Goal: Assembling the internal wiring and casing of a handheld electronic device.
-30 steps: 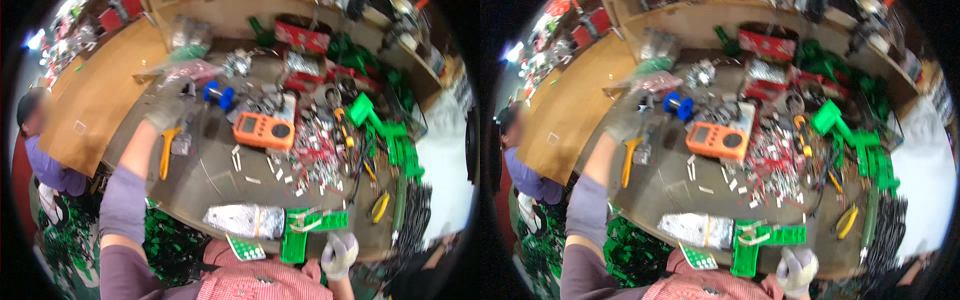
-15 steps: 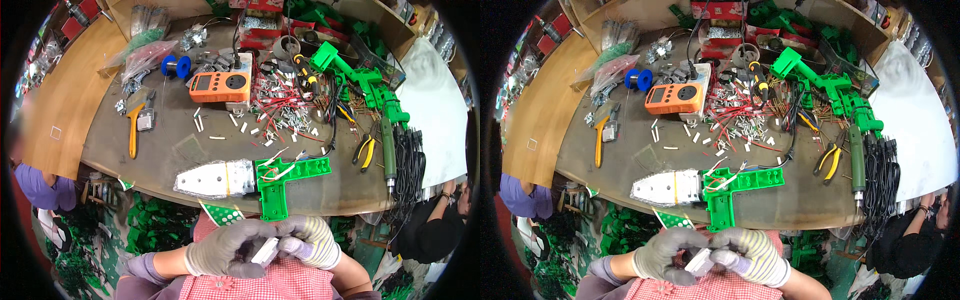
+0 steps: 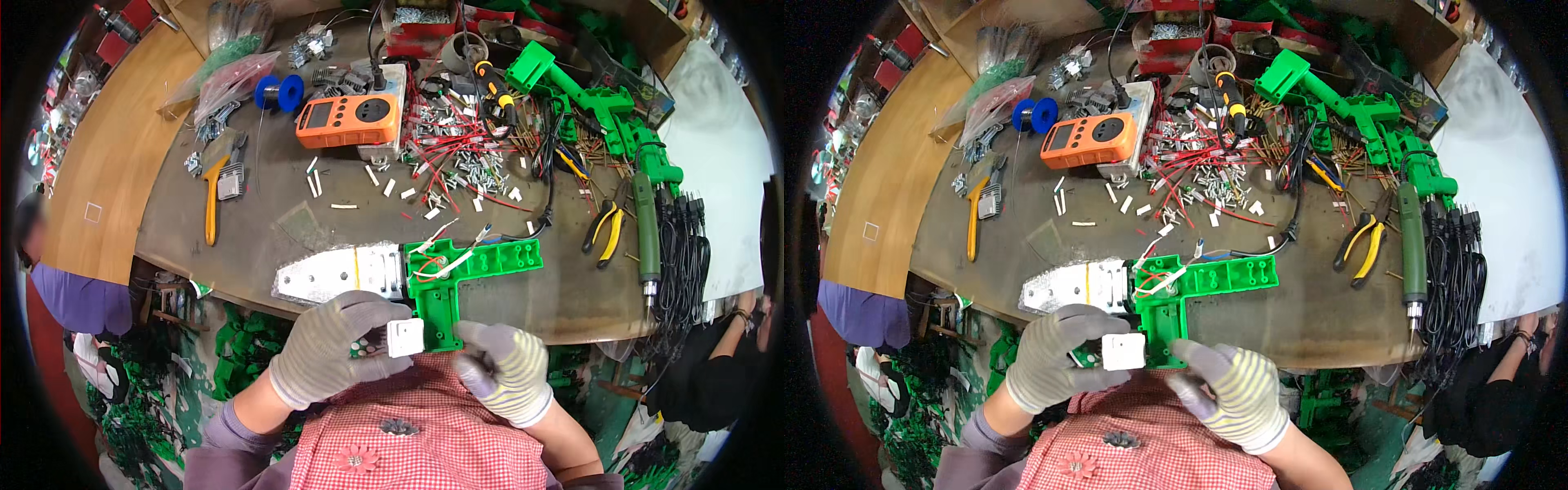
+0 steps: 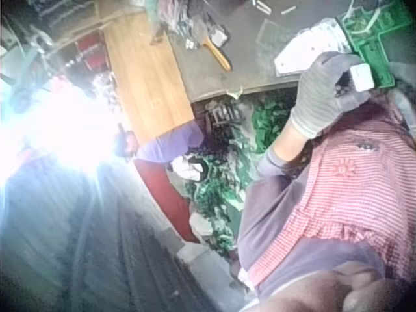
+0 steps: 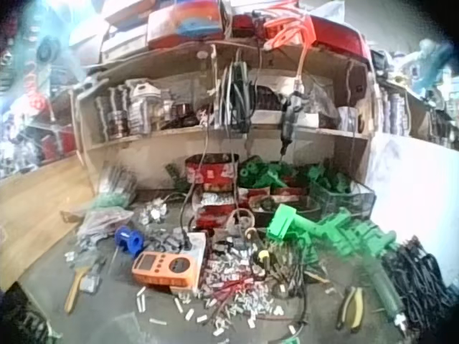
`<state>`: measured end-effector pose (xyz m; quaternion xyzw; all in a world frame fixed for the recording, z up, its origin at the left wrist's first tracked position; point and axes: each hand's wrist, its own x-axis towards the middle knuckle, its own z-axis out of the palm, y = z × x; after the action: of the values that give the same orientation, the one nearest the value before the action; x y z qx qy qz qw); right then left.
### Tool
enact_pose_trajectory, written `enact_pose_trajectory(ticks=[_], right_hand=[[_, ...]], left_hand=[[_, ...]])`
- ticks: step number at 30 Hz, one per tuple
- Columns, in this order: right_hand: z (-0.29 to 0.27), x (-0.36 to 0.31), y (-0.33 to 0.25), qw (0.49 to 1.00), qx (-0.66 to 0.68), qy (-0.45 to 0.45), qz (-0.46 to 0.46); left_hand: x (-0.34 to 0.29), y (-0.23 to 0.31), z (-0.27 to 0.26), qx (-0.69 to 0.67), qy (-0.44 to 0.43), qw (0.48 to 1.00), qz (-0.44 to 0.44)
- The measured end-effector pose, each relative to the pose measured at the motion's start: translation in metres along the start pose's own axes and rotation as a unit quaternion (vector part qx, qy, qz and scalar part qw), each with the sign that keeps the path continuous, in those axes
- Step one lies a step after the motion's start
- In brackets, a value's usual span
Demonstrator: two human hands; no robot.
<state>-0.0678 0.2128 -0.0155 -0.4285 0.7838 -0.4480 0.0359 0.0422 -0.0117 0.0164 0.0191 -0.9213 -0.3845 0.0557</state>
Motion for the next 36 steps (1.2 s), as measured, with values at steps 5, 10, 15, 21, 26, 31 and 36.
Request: enact_pose_trajectory(ticks=[5,10,15,21,26,31,36], right_hand=[[0.010,0.001,0.003,0.992,-0.076,-0.089,-0.042],[0.012,0.001,0.009,0.992,-0.082,-0.081,-0.044],[0.013,0.003,0.011,0.992,-0.071,-0.087,-0.058],[0.014,0.005,0.011,0.990,-0.087,-0.090,-0.063],[0.017,0.003,0.011,0.994,-0.075,-0.055,-0.053],[0.014,0.006,0.010,0.994,-0.061,-0.082,-0.028],[0.014,0.006,0.003,0.994,-0.062,-0.085,-0.037]], left_hand=[[0.006,0.002,-0.005,0.046,-0.010,0.999,0.003],[0.013,0.012,-0.010,0.135,-0.082,0.987,-0.028],[0.023,0.030,-0.013,0.213,-0.121,0.969,-0.036],[0.029,0.034,-0.002,0.302,-0.177,0.937,-0.016],[0.025,0.020,-0.001,0.196,-0.159,0.966,-0.049],[0.025,0.027,-0.001,0.237,-0.158,0.957,-0.062],[0.041,0.054,0.003,0.146,0.027,0.981,0.127]])
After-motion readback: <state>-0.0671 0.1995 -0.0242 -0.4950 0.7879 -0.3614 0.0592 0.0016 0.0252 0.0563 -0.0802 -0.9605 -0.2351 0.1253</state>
